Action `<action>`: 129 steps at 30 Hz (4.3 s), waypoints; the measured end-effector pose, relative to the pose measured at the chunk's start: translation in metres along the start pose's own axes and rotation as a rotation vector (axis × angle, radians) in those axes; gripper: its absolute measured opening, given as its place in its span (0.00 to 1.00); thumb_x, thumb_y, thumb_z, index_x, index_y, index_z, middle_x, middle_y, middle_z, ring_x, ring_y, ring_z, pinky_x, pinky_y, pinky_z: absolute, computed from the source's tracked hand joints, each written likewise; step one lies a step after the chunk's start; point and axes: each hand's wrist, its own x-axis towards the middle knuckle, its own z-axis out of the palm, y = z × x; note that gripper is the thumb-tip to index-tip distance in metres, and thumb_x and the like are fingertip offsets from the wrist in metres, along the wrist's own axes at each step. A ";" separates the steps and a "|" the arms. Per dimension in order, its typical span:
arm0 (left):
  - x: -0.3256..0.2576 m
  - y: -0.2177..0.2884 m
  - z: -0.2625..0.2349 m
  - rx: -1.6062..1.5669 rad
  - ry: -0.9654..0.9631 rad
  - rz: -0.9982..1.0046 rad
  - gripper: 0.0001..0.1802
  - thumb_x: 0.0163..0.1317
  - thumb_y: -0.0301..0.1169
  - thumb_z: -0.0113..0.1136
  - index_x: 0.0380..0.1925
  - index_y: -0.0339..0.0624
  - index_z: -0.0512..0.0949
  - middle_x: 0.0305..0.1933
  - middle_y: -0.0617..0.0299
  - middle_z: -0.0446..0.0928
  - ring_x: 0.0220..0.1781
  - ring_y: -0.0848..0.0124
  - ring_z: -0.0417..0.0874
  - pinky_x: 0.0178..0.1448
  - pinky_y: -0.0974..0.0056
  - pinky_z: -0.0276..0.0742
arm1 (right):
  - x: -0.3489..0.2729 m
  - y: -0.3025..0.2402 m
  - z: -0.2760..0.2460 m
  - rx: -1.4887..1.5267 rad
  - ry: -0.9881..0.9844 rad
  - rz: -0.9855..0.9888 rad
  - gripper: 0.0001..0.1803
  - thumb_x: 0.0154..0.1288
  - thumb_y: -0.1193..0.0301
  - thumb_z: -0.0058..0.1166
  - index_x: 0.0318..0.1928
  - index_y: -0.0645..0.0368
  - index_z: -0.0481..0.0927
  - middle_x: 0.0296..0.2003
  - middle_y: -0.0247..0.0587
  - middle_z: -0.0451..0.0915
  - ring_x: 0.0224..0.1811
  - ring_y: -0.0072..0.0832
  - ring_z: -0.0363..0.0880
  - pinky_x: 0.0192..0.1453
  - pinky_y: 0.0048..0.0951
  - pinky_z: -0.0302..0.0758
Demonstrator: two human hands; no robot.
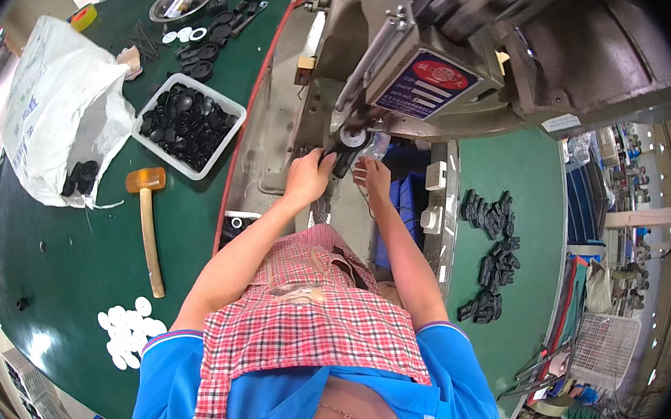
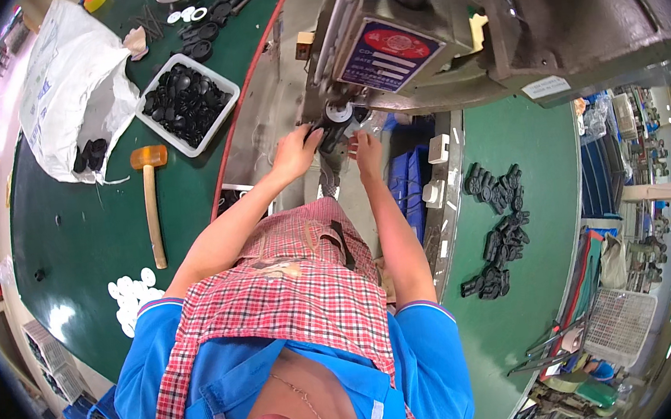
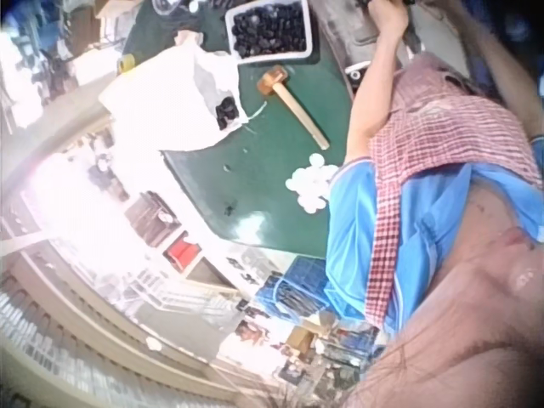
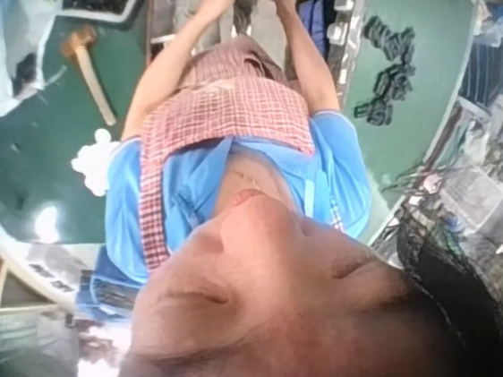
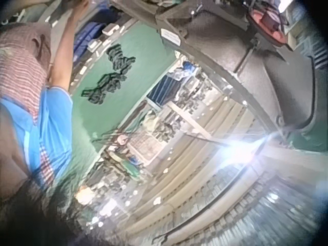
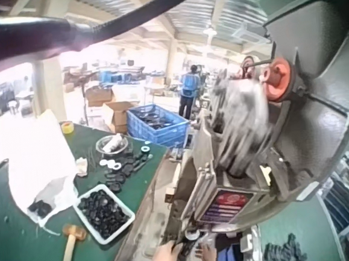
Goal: The person assembles small black plastic components with white circular inserts at a workbench. They repeatedly pick up black parts, place white inserts into them, use a rubber mallet to tap the inserts into place, and then place the assembled units into a white tray. The person also handles a large white bag, pouring additional black parts onto the table.
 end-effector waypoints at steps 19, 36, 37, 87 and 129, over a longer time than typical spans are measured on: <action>-0.194 -0.105 -0.186 0.581 0.369 -0.536 0.21 0.70 0.45 0.52 0.55 0.43 0.75 0.30 0.47 0.82 0.32 0.49 0.84 0.37 0.49 0.79 | 0.213 0.063 -0.025 -1.504 0.041 -0.639 0.10 0.61 0.67 0.54 0.42 0.51 0.83 0.39 0.53 0.84 0.44 0.52 0.83 0.46 0.50 0.79; 0.092 -0.100 -0.200 0.750 0.527 -0.107 0.14 0.61 0.38 0.62 0.44 0.44 0.79 0.43 0.53 0.78 0.47 0.52 0.81 0.48 0.51 0.79 | 0.199 0.041 -0.028 -1.340 -0.030 -0.448 0.23 0.69 0.50 0.49 0.56 0.49 0.79 0.48 0.51 0.82 0.51 0.50 0.80 0.56 0.49 0.74; 0.102 -0.108 -0.202 0.799 0.515 -0.137 0.14 0.61 0.38 0.61 0.45 0.45 0.79 0.44 0.53 0.77 0.48 0.52 0.80 0.50 0.51 0.78 | 0.202 0.045 -0.027 -1.334 -0.029 -0.466 0.23 0.69 0.50 0.49 0.56 0.49 0.79 0.49 0.50 0.82 0.51 0.50 0.80 0.56 0.49 0.74; -0.139 -0.102 -0.154 0.007 0.942 -0.581 0.13 0.56 0.36 0.71 0.28 0.35 0.84 0.45 0.53 0.77 0.46 0.62 0.80 0.49 0.61 0.75 | -0.019 -0.036 0.011 -0.759 -0.490 -0.502 0.14 0.60 0.66 0.67 0.37 0.66 0.86 0.27 0.44 0.84 0.27 0.28 0.81 0.35 0.29 0.77; -0.140 -0.142 -0.228 0.702 0.604 -0.532 0.19 0.65 0.41 0.60 0.47 0.40 0.73 0.44 0.45 0.78 0.47 0.48 0.80 0.46 0.48 0.75 | -0.112 -0.023 0.273 -0.528 -1.189 -0.844 0.36 0.43 0.61 0.75 0.55 0.52 0.77 0.49 0.37 0.80 0.52 0.41 0.78 0.54 0.40 0.76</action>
